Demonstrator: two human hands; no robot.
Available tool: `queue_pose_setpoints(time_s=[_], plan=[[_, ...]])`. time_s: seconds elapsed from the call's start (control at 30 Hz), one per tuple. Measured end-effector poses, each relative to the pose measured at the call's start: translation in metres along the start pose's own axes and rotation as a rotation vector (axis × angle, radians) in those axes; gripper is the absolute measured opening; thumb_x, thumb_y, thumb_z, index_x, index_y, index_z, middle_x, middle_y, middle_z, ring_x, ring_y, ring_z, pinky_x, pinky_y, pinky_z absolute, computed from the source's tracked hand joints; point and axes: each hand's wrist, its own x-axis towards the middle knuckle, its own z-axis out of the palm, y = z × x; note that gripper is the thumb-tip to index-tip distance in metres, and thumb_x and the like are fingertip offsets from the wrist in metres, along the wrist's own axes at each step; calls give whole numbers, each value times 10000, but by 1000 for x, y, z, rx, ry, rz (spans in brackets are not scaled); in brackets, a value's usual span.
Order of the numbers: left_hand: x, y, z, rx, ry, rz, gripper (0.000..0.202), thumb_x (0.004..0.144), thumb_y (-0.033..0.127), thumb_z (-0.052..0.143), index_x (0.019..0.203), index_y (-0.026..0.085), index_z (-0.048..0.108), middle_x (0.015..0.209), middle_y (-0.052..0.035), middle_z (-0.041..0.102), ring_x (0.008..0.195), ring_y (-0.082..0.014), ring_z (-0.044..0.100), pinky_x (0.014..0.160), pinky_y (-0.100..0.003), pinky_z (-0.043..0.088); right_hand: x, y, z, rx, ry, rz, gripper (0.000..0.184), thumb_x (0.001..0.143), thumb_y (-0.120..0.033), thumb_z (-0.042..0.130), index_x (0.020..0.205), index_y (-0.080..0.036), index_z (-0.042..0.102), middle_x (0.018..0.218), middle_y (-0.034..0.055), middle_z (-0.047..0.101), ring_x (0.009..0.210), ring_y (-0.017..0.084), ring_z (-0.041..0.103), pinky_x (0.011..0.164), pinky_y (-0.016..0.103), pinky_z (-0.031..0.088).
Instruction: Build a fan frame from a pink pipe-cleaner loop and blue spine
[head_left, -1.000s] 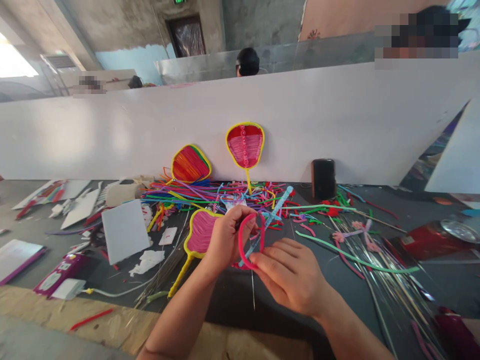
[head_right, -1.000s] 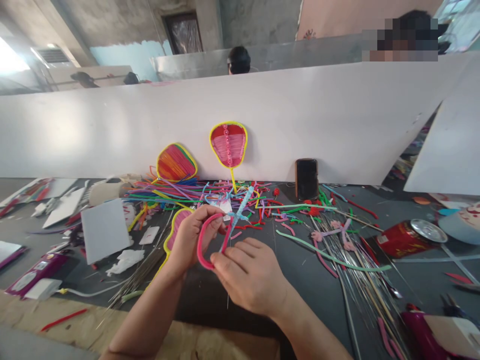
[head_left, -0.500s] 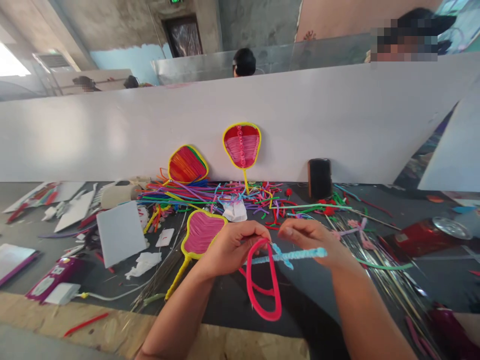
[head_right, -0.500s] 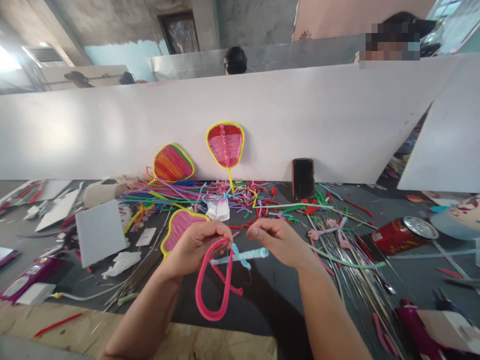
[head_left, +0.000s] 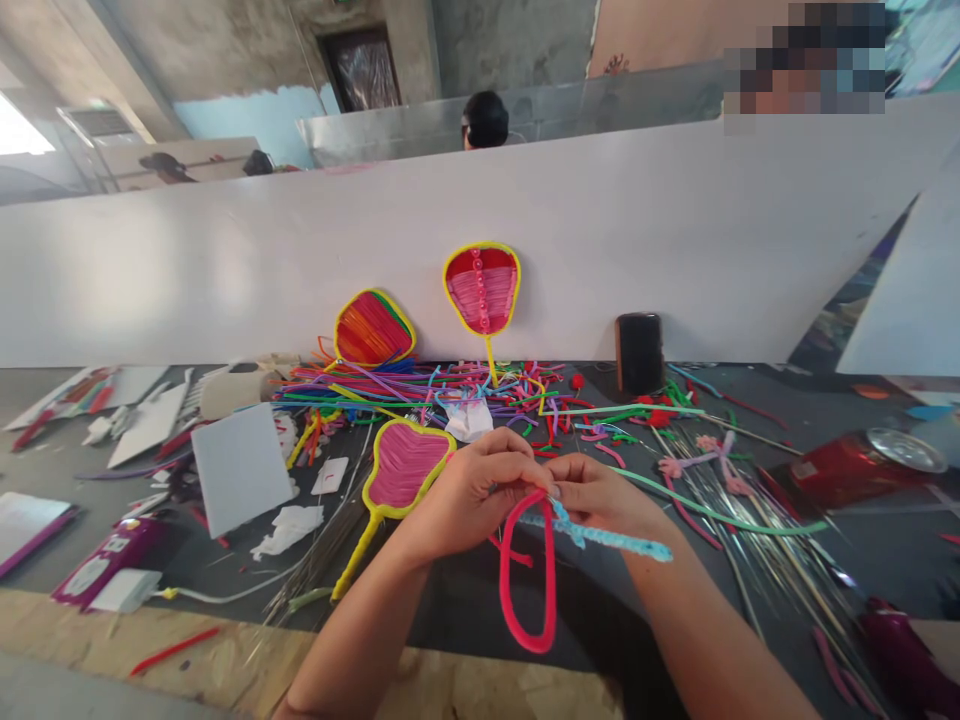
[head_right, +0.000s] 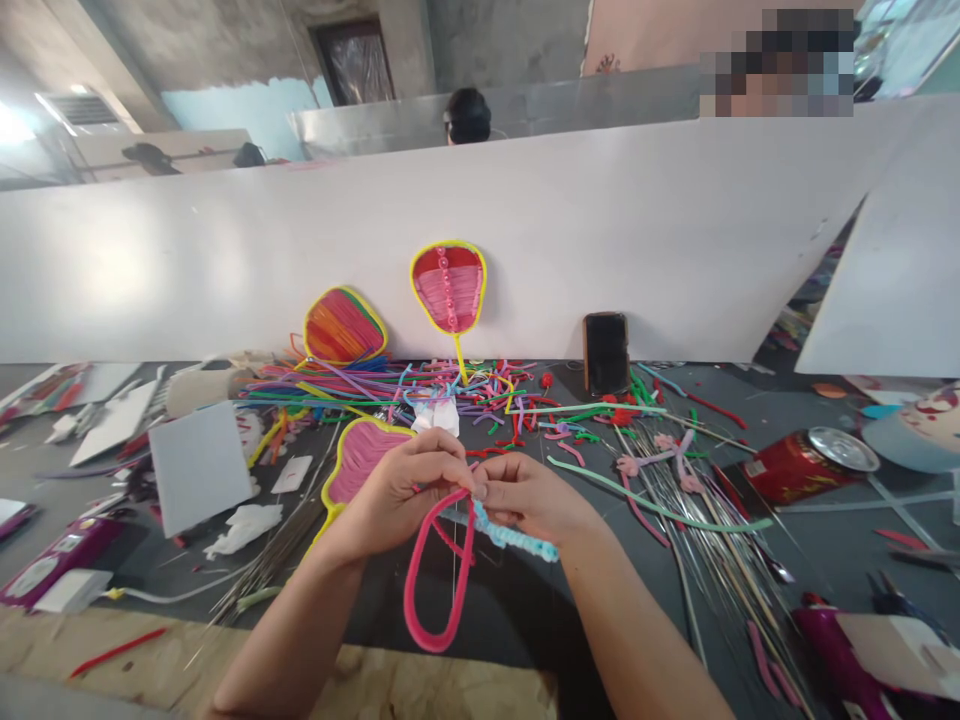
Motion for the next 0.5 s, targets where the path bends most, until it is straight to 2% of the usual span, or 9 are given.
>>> queue_pose_setpoints(time_s=[0.23, 0.37, 0.5], plan=[[1, 2, 3, -26, -83, -15, 155, 864, 136, 539, 834, 166, 688, 866, -50, 626, 802, -115, 606, 747, -203, 464, -4, -6, -8, 41, 226, -124, 296, 735, -416, 710, 714, -180, 533, 517, -43, 576, 341, 29, 356, 328, 136, 219], [1, 2, 5, 44, -109, -22, 187, 846, 85, 517, 810, 163, 683, 832, -45, 622, 778, -114, 606, 711, -196, 455, -13, -19, -18, 38, 414, -234, 298, 730, -438, 710, 748, -192, 543, 572, -37, 628, 356, 55, 500, 294, 119, 321], [2, 2, 8, 81, -154, -26, 199, 832, 68, 505, 796, 158, 679, 820, -45, 623, 778, -117, 607, 696, -192, 454, -21, -30, -26, 103, 527, -345, 302, 691, -411, 757, 801, -207, 562, 709, -27, 689, 489, 98, 651, 385, 138, 481]])
